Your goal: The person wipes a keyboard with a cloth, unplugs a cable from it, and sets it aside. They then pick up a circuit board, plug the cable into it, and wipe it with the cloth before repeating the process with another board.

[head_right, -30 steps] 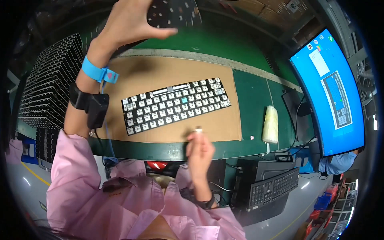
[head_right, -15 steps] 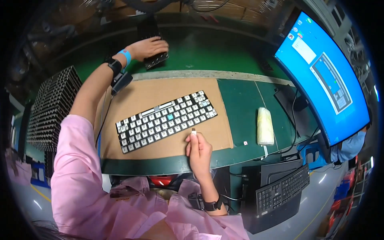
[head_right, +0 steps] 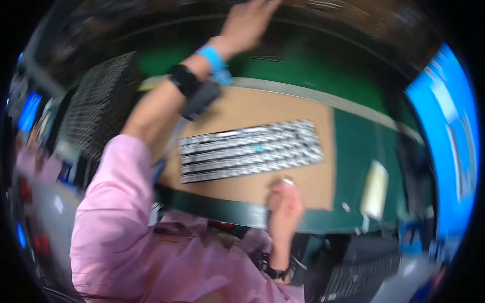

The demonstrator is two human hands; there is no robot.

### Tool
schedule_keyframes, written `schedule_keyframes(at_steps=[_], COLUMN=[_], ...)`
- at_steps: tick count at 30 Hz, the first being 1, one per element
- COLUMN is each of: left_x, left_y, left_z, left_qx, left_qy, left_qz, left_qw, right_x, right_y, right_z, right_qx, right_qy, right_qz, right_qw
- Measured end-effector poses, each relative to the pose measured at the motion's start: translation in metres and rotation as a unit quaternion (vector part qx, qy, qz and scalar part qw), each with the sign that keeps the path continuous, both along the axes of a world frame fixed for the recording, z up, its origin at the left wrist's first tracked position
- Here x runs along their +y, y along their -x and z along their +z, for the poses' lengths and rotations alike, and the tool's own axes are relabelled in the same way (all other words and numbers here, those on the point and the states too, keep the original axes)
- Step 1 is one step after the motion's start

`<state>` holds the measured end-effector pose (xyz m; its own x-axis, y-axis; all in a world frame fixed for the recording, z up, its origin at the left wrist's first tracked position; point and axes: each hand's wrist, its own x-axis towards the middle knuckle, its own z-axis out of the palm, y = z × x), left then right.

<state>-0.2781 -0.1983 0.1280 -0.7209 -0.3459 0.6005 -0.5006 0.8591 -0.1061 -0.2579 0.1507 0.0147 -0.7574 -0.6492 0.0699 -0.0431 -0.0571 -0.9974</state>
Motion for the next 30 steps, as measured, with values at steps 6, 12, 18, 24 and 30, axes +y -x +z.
schedule_keyframes(at_steps=[6, 12, 18, 24, 30], left_x=[0.139, 0.218, 0.206, 0.179, 0.158], left_y=[-0.152, -0.313, -0.435, -0.467, -0.454], left_z=[0.063, 0.071, 0.003, -0.041, -0.062], left_qx=[0.103, 0.187, -0.019, -0.065, -0.11], left_qy=[0.042, 0.076, 0.02, 0.027, 0.092], left_qz=[0.045, 0.09, 0.298, 0.274, 0.312], left_qw=[0.993, 0.975, 0.954, 0.959, 0.939], right_x=[0.003, 0.004, 0.002, -0.008, -0.028], right_y=[-0.002, -0.002, 0.017, 0.107, 0.144], right_z=[-0.016, -0.013, -0.011, -0.003, -0.016], right_qx=[-0.008, 0.003, 0.111, 0.415, 0.412], right_qy=[0.059, 0.053, 0.023, -0.138, -0.144], right_qz=[-0.01, 0.014, -0.035, 0.019, 0.083], right_qw=[0.998, 0.998, 0.993, 0.899, 0.896])
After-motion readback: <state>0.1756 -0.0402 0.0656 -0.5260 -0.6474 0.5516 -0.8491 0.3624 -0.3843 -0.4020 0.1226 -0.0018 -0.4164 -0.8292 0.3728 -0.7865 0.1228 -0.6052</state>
